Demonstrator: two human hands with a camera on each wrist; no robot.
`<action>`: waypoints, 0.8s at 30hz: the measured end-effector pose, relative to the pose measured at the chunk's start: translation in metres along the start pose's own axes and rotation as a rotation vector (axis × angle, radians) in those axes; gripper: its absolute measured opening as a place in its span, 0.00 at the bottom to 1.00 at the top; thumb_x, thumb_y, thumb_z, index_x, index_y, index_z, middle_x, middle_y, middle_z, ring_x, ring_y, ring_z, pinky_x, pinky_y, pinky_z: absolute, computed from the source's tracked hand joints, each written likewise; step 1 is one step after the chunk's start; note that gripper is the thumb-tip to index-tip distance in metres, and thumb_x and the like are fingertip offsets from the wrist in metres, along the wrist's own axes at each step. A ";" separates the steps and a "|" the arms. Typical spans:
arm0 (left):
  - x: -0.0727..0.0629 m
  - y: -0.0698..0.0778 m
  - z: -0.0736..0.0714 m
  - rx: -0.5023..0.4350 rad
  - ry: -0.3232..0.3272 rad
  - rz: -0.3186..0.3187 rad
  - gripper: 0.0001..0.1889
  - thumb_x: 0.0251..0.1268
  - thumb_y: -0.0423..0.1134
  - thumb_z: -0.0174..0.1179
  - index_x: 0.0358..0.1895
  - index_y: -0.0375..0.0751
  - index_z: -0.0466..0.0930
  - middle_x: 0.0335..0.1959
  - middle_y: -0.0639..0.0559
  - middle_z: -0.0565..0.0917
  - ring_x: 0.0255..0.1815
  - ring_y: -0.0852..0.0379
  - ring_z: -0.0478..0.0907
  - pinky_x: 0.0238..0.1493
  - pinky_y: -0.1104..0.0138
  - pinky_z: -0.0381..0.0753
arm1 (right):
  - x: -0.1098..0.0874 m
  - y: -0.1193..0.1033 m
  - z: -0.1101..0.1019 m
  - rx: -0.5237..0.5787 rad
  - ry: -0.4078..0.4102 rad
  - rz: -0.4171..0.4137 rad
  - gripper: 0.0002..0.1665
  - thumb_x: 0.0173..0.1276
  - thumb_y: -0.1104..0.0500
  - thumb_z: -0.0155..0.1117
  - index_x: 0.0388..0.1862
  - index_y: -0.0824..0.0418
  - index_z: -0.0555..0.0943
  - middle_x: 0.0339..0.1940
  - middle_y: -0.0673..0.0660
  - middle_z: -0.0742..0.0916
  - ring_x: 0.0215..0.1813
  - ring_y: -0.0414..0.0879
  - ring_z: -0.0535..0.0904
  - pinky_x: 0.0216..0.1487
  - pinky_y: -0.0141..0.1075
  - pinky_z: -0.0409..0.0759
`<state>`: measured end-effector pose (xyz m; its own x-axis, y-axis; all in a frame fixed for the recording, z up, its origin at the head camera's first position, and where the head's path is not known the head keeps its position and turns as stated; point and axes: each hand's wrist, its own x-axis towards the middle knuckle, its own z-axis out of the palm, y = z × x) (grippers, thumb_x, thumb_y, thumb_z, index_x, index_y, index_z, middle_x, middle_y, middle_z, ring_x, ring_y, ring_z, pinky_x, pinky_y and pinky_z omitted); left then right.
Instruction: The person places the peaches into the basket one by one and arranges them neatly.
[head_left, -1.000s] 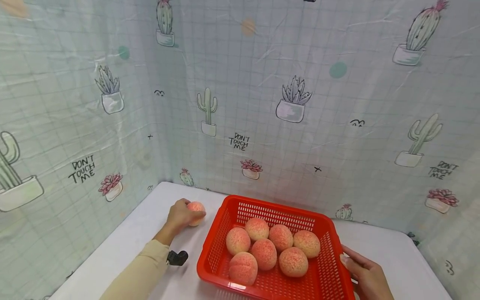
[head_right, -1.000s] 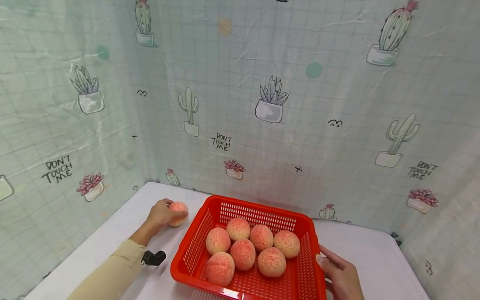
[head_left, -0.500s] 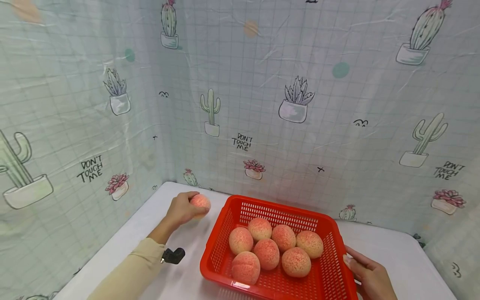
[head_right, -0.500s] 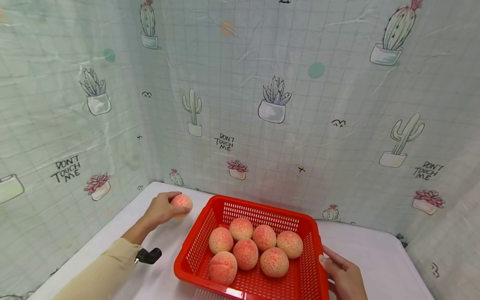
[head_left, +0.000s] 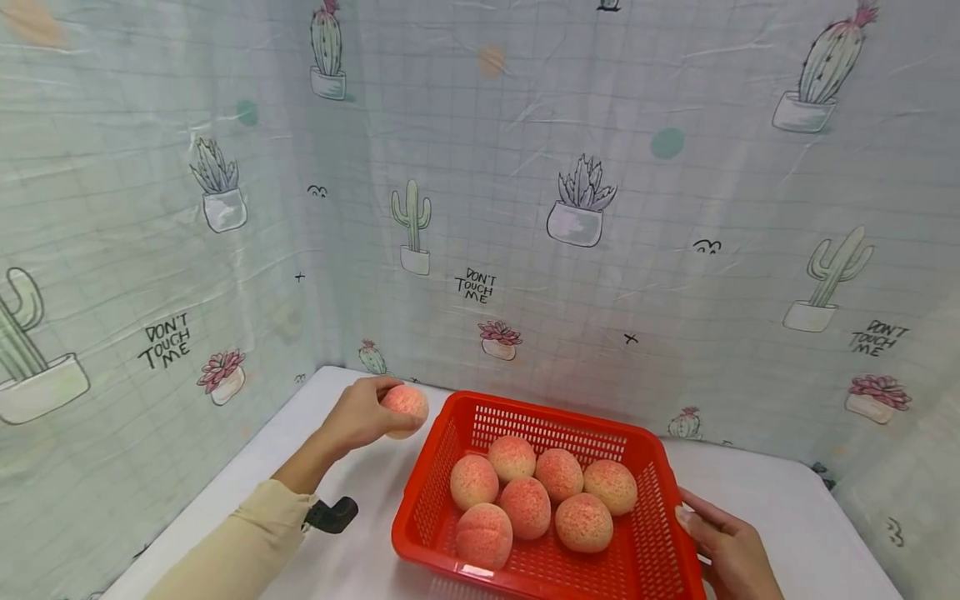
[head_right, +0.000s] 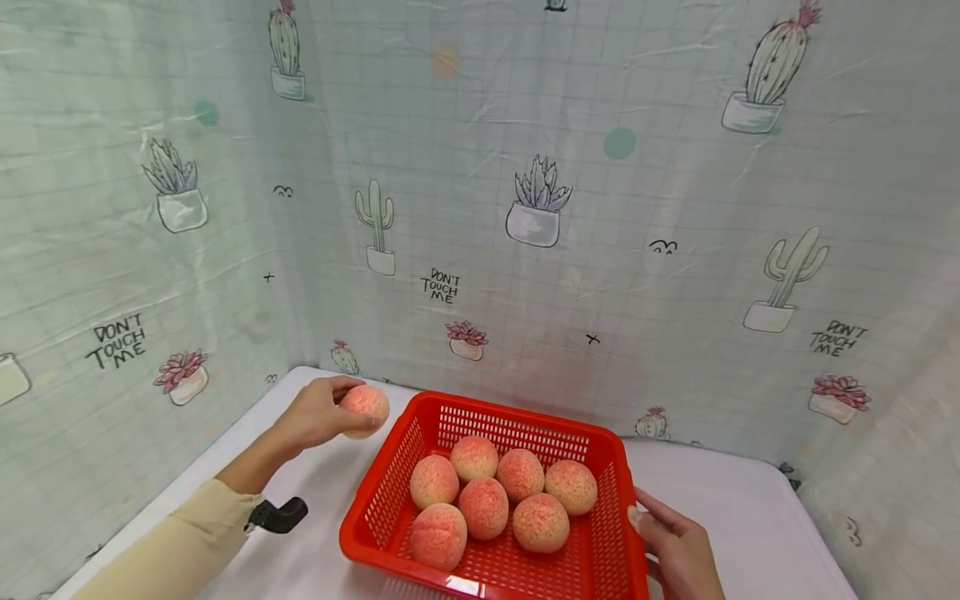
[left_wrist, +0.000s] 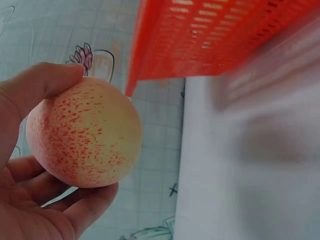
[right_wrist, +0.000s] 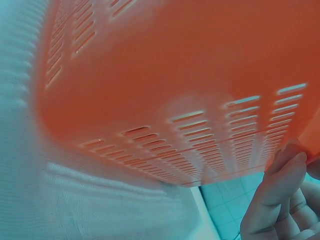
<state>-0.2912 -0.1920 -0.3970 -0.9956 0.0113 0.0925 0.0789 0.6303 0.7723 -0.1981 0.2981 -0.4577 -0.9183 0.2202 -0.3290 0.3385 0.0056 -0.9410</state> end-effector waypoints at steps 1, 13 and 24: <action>-0.001 0.002 -0.001 -0.002 -0.007 0.011 0.39 0.54 0.48 0.78 0.69 0.37 0.77 0.59 0.41 0.86 0.50 0.48 0.84 0.51 0.54 0.90 | 0.000 0.000 0.001 -0.001 -0.003 -0.001 0.44 0.77 0.51 0.66 0.83 0.63 0.58 0.54 0.52 0.90 0.44 0.43 0.89 0.52 0.52 0.90; -0.011 0.032 0.006 -0.060 -0.097 0.108 0.34 0.50 0.45 0.80 0.63 0.41 0.81 0.51 0.46 0.88 0.44 0.54 0.84 0.46 0.59 0.91 | 0.001 0.001 0.002 0.000 0.005 -0.008 0.44 0.77 0.50 0.65 0.83 0.62 0.58 0.56 0.54 0.90 0.44 0.43 0.88 0.52 0.53 0.90; -0.016 0.056 0.025 -0.101 -0.227 0.218 0.35 0.50 0.44 0.80 0.64 0.40 0.79 0.55 0.47 0.87 0.50 0.53 0.85 0.52 0.57 0.91 | 0.002 0.002 0.004 0.004 0.013 -0.007 0.44 0.77 0.50 0.65 0.83 0.62 0.58 0.60 0.60 0.89 0.43 0.43 0.89 0.52 0.53 0.90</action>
<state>-0.2720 -0.1369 -0.3709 -0.9393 0.3178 0.1291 0.2850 0.5135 0.8094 -0.1999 0.2946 -0.4600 -0.9181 0.2326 -0.3209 0.3306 0.0031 -0.9437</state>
